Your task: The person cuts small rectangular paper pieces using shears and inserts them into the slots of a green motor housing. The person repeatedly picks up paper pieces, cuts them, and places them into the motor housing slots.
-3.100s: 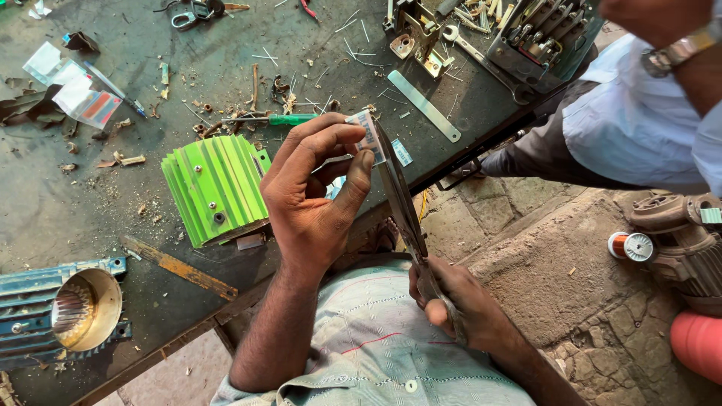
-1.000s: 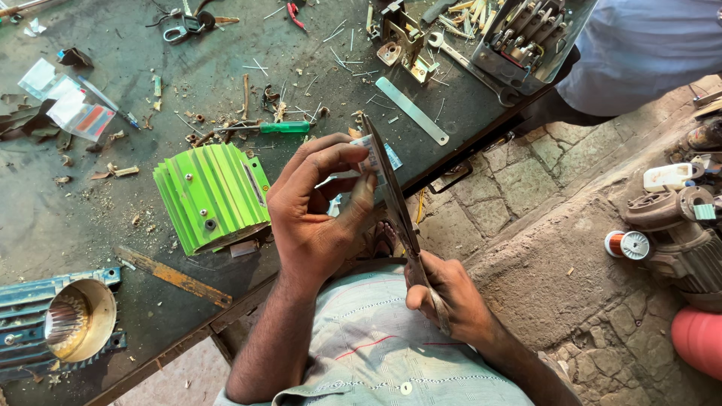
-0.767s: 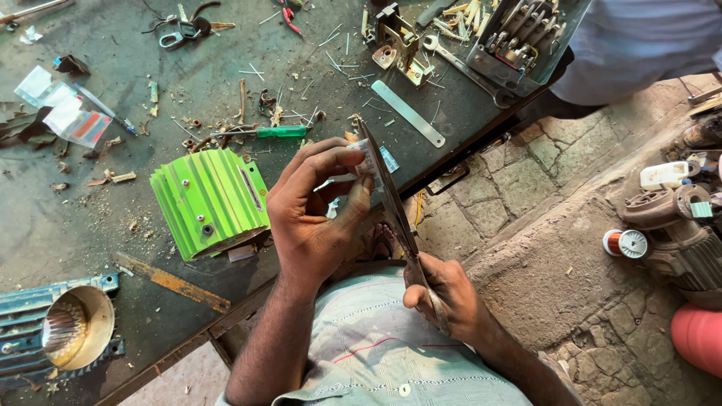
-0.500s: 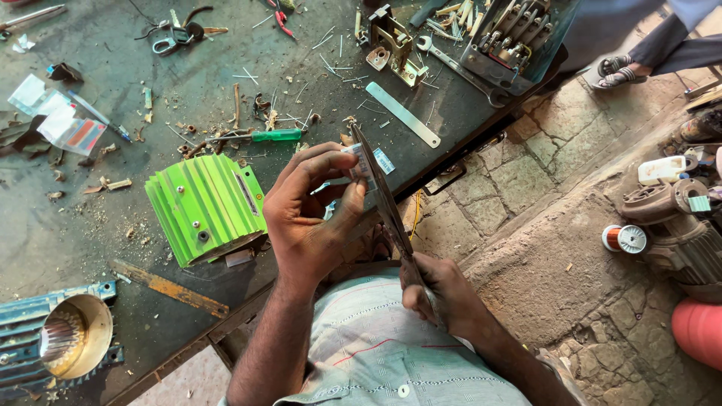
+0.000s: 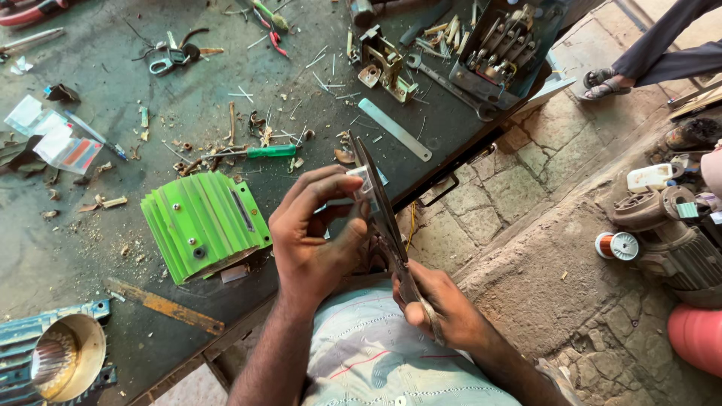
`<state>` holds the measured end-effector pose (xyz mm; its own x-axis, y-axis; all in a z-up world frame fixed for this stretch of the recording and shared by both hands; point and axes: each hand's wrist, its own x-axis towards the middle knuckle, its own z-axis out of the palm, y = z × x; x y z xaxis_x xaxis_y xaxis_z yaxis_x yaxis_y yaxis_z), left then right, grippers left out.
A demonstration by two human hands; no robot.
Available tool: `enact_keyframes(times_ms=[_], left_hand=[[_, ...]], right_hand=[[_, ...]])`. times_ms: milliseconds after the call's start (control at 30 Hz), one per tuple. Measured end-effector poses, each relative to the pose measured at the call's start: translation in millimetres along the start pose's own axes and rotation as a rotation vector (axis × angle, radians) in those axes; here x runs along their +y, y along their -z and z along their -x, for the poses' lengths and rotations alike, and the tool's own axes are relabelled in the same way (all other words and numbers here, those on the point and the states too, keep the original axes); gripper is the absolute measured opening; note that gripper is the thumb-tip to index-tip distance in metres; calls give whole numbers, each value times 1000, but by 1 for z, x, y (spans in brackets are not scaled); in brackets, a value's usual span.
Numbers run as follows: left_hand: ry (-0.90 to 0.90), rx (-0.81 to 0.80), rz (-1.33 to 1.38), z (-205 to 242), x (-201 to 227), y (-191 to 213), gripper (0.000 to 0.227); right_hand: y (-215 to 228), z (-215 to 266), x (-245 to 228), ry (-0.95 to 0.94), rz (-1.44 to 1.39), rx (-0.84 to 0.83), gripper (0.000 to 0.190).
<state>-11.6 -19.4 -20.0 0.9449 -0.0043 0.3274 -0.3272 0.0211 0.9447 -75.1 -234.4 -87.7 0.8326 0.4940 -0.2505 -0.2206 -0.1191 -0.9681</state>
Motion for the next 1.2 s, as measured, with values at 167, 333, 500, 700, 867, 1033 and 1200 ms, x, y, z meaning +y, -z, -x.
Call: enact_keyframes(times_ms=[167,333,500,700,867,1033,1200], left_hand=[[9,-11,-2,1,2,-2,37],[8,11,-8,2,-1,-3,34],[-56,129,-109,-5,-9,-2,16],[86,308,-72,-21,-1,13,21],[134,231,-165,-22,-1,8,19],[225,-53,-175,-3,-5,0,16],[221,-339,-41,22,-12,-16,19]], right_hand=[[-1,-1,-2,-27,-47,28,76],[1,-3,4,33,-70,2,79],[13,4,19,117,-353,-197,80],[18,7,44,-67,-843,-319,94],[2,-1,48,71,-1449,-627,84],[-3,-7,14,432,-490,134,46],[3,-9,-14,438,-541,247,40]])
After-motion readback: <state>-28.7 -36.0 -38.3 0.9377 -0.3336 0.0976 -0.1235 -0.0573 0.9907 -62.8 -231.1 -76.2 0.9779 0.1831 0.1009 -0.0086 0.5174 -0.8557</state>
